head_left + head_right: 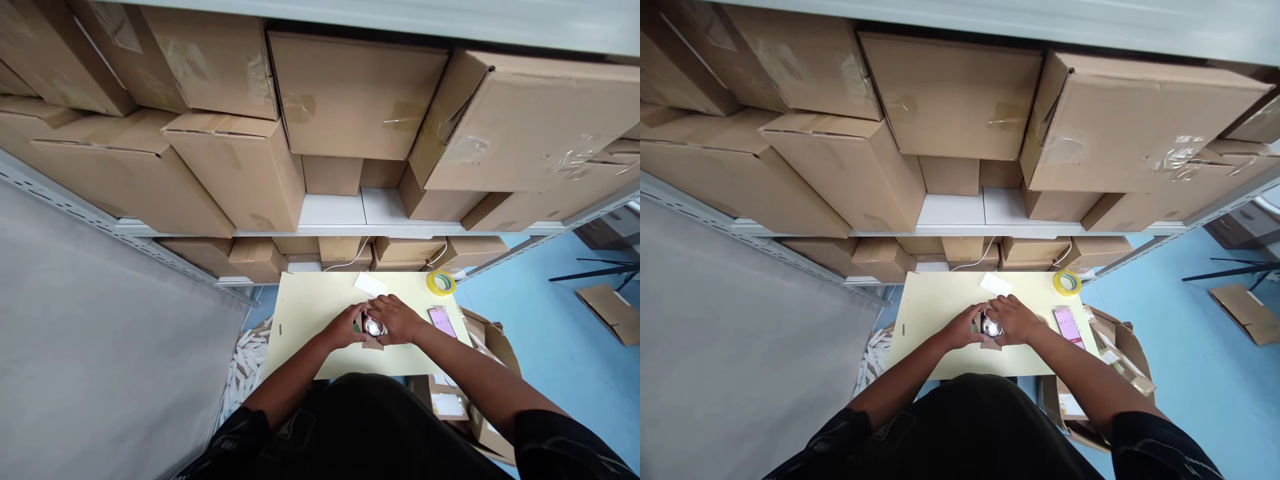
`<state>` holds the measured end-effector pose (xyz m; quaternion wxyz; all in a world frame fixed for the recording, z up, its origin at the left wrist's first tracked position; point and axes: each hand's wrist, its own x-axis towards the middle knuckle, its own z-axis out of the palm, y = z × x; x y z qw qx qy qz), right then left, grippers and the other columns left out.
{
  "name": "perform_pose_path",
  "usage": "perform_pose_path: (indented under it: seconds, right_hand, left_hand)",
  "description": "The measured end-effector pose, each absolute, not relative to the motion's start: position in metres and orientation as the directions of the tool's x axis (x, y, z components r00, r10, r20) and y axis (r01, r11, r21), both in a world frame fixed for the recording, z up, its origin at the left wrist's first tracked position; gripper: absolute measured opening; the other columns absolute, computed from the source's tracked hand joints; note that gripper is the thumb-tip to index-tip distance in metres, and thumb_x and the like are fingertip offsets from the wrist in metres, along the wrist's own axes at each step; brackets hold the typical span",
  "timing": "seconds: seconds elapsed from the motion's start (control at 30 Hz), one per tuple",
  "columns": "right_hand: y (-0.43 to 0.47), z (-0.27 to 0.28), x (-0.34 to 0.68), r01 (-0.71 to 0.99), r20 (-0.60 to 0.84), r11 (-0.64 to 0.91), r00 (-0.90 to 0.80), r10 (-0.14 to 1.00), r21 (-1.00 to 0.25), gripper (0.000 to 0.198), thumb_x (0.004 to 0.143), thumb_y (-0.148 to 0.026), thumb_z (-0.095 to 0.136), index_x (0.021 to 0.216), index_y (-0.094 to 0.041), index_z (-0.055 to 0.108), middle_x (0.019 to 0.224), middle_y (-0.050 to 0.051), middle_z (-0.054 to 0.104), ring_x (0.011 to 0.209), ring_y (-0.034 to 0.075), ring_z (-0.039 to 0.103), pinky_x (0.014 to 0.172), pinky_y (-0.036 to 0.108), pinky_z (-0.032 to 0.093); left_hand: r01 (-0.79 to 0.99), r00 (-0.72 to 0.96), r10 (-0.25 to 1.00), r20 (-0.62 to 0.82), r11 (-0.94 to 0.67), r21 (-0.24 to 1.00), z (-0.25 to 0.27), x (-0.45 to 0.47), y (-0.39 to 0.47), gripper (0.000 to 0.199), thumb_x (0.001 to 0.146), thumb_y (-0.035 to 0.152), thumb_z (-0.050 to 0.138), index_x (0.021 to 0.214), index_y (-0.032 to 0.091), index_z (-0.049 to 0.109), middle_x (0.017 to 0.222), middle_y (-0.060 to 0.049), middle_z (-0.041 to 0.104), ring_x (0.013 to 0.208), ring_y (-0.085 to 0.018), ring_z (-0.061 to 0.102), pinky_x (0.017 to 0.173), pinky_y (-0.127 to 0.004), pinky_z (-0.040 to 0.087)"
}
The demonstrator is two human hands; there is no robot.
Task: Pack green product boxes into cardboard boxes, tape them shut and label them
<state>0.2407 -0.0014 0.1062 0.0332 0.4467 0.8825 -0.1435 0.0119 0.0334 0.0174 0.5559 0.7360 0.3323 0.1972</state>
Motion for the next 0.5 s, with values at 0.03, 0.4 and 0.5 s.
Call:
perform_pose_path:
  seconds: [0.03, 0.4, 0.5]
  right_hand:
    - [-0.001, 0.106, 0.241, 0.79, -0.18, 0.569, -0.608, 0.773, -0.229, 0.061, 0.074, -0.048, 0.081, 0.127, -0.021, 0.068, 0.127, 0.017, 0.062, 0.118, 0.036, 0.052, 0.105, 0.051, 0.039]
    - [-0.015, 0.077, 0.257, 0.777, -0.092, 0.474, -0.554, 0.827, -0.416, 0.079, 0.074, -0.037, 0.082, 0.147, -0.023, 0.056, 0.137, 0.016, 0.06, 0.128, 0.036, 0.051, 0.109, 0.052, 0.04]
    - [-0.012, 0.066, 0.254, 0.771, -0.109, 0.415, -0.523, 0.845, -0.483, 0.081, 0.066, -0.032, 0.085, 0.143, -0.026, 0.059, 0.14, 0.015, 0.057, 0.131, 0.036, 0.05, 0.109, 0.051, 0.042]
  left_hand:
    - [0.261, 0.709, 0.702, -0.071, -0.168, 0.951, 0.018, 0.012, 0.034, 0.104, 0.062, 0.034, 0.096, 0.153, 0.025, 0.048, 0.15, -0.014, 0.056, 0.137, -0.036, 0.053, 0.116, -0.05, 0.041]
    - [0.243, 0.694, 0.715, -0.08, -0.129, 0.961, 0.012, 0.014, 0.032, 0.104, 0.06, 0.032, 0.097, 0.152, 0.026, 0.05, 0.151, -0.014, 0.055, 0.139, -0.037, 0.051, 0.118, -0.05, 0.039]
    - [0.262, 0.703, 0.706, -0.091, -0.138, 0.955, 0.013, 0.013, 0.033, 0.106, 0.059, 0.031, 0.098, 0.153, 0.024, 0.048, 0.151, -0.015, 0.054, 0.138, -0.037, 0.05, 0.117, -0.051, 0.038]
